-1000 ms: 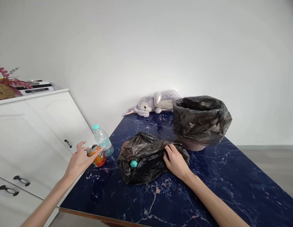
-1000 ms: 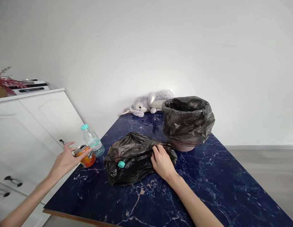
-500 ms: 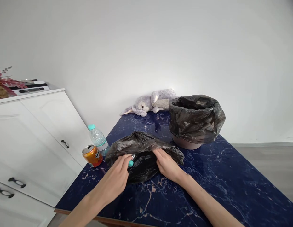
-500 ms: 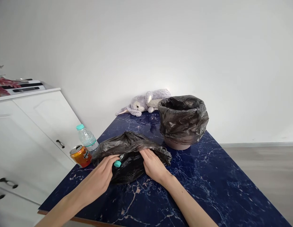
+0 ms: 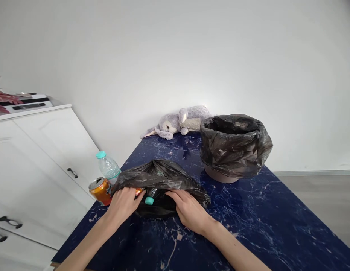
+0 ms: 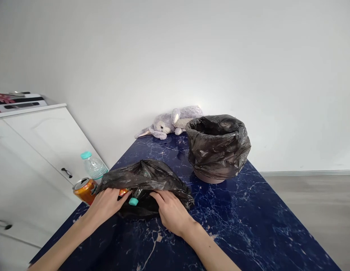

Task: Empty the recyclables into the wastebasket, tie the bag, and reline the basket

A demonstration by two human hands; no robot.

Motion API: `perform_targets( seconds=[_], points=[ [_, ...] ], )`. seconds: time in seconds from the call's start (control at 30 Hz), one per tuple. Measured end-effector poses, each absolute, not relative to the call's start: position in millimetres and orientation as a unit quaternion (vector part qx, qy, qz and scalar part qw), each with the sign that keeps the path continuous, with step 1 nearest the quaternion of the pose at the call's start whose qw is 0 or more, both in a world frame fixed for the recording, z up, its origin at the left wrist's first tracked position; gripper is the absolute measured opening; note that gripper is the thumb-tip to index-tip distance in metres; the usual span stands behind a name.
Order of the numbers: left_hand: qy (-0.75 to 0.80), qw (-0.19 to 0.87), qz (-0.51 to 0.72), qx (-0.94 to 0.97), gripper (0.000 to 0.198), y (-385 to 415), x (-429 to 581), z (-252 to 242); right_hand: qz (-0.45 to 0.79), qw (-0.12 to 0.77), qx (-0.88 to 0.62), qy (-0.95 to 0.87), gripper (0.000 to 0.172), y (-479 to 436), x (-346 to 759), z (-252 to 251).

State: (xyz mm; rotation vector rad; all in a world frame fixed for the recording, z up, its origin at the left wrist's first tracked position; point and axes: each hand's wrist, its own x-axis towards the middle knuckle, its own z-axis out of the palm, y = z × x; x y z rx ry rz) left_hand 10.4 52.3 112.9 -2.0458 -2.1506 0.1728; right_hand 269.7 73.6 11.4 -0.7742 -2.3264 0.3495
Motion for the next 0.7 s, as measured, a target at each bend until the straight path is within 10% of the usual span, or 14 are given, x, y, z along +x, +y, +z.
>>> perform_targets(
  seconds=[0.17, 0.37, 0.7],
  points=[
    [-0.739, 0.069, 0.077, -0.666, 0.028, 66, 16, 114, 0.148, 0.354, -0.339, -0.859, 0.071, 76, 269, 13],
    [-0.728, 0.106, 0.058, -0.674, 0.033, 41, 30, 141, 0.146, 0.394, -0.406, -0.812, 0.041, 83, 269, 7],
    [-0.613, 0.052, -0.206, -0.761, 0.052, -68, 16, 160, 0.139, 0.441, -0.423, -0.779, 0.034, 94, 273, -18]
  ],
)
